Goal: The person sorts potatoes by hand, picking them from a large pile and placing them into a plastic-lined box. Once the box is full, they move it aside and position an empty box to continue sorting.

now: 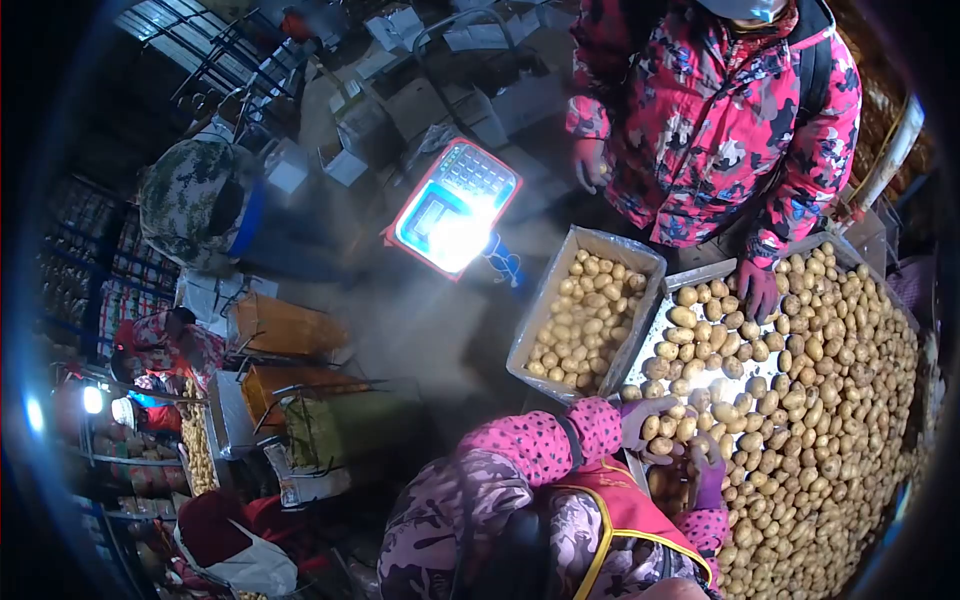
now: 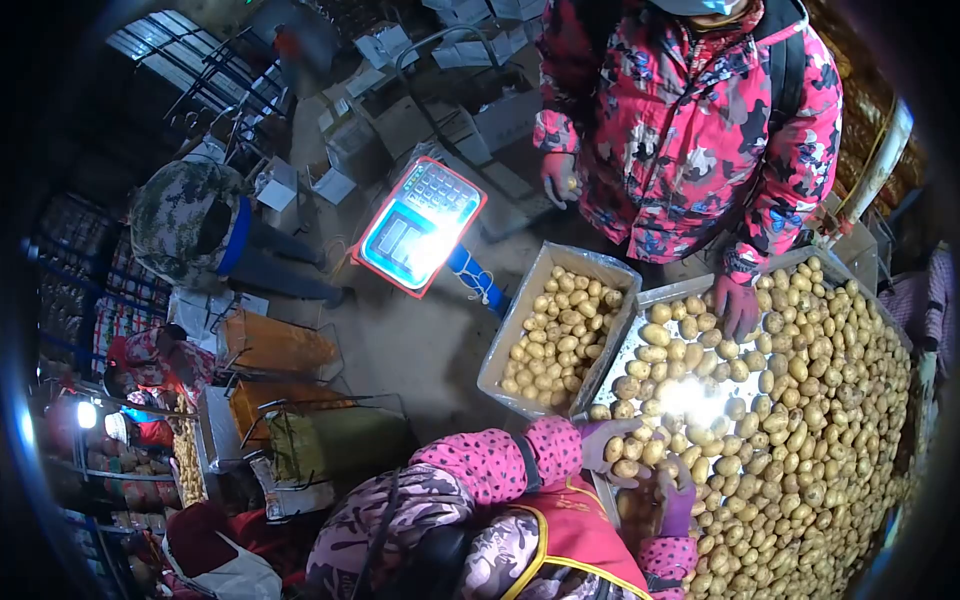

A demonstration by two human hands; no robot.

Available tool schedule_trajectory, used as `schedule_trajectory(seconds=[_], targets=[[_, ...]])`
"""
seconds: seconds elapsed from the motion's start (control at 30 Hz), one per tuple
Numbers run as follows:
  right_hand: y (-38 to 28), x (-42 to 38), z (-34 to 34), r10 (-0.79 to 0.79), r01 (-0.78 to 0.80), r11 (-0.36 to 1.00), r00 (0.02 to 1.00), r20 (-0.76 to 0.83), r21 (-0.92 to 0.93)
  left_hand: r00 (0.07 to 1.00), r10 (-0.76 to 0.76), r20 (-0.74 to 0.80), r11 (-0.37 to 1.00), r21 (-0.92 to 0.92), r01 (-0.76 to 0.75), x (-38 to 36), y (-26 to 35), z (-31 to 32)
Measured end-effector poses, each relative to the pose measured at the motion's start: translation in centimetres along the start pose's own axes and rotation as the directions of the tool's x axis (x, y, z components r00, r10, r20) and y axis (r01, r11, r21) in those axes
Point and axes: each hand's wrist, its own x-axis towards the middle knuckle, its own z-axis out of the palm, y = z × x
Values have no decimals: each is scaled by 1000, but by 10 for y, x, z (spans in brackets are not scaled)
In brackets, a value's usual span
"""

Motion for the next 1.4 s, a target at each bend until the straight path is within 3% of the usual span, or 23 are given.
schedule_trajectory(seconds=[0.17, 0.3, 0.37, 0.5, 0.53, 0.57, 0.6, 0.63, 0.67, 0.7, 0.73, 0.77, 0.83, 0.9, 0.93, 0.97, 1.03, 1.1, 1.17, 1.2, 1.3, 1.33, 1.4], targets=[[6, 5, 14, -58, 70, 991, 994, 97, -115, 999, 34, -33, 997, 77, -31, -15, 6, -19], [3, -1, 38, -65, 73, 982, 997, 50, -173, 973, 129, -193, 983, 151, -101, -27, 8, -16], [0, -6, 42, -46, 55, 989, 997, 66, -139, 997, 54, -63, 996, 74, -49, -16, 10, -39], [-13, -19, 46, -45, 43, 992, 999, -17, -119, 986, 98, -131, 978, 194, -72, -26, 15, -2], [-10, -19, 38, -34, 32, 995, 999, -28, -98, 929, 356, 105, 594, 742, -311, -3, 9, -34], [0, -15, 29, -115, 107, 991, 988, -98, -85, 808, 377, 452, -85, 886, -456, 33, 1, -75], [-2, -16, 26, -177, 174, 984, 967, -185, -35, 854, 335, 398, 439, 736, -515, 43, 2, -56], [-3, -18, 22, -232, 243, 970, 934, -273, 8, 757, 407, 511, -286, 858, -426, 41, -3, -43], [12, -12, 8, -438, 355, 894, 822, -364, -275, 852, 401, 335, 231, 864, -448, 61, -13, -48], [11, -18, 0, -457, 354, 883, 801, -388, -309, 939, 298, 174, 685, 646, -337, 80, -23, -53], [6, -26, -5, -484, 315, 857, 763, -427, -409, 981, 126, -149, 894, 445, -47, 38, -12, 16], [3, -32, -10, -514, 266, 822, 727, -456, -503, 982, 111, -154, 895, 445, -31, 38, -15, 11], [16, -39, -25, -490, 198, 828, 712, -504, -525, 924, 383, 11, 519, 825, -225, 41, -22, -8], [32, -48, -29, -613, 254, 746, 622, -487, -615, 962, 270, -42, 560, 820, -121, 33, -25, -27], [53, -43, -42, -697, 190, 621, 577, -425, -761, 979, 194, -68, 548, 835, -50, 19, -24, -24], [55, -50, -37, -687, 178, 630, 582, -435, -756, 989, 117, -96, 530, 848, 19, 5, -22, -18], [60, -62, -24, -711, 30, 419, 633, -307, -908, 991, 74, -110, 493, 868, 59, -3, -23, -22], [57, -60, -8, -739, 91, 441, 602, -304, -893, 989, 100, -108, 534, 845, 38, -1, -27, -41], [40, -65, 5, -431, -170, 349, 844, -319, -922, 990, 116, -83, 503, 864, 14, -1, -28, -49], [43, -59, 9, -755, 19, 218, 637, -156, -976, 993, 83, -86, 510, 860, 32, -1, -27, -51], [30, -63, 19, -809, 68, 216, 571, -139, -974, 999, 18, -47, 515, 857, 31, -10, -28, -54], [29, -66, 21, -744, 57, 302, 638, -198, -952, 1000, 2, -2, 518, 855, 0, -12, -26, -55], [45, -63, 16, -778, 21, 262, 597, -198, -965, 999, 43, 14, 481, 876, -33, -13, -28, -56]])
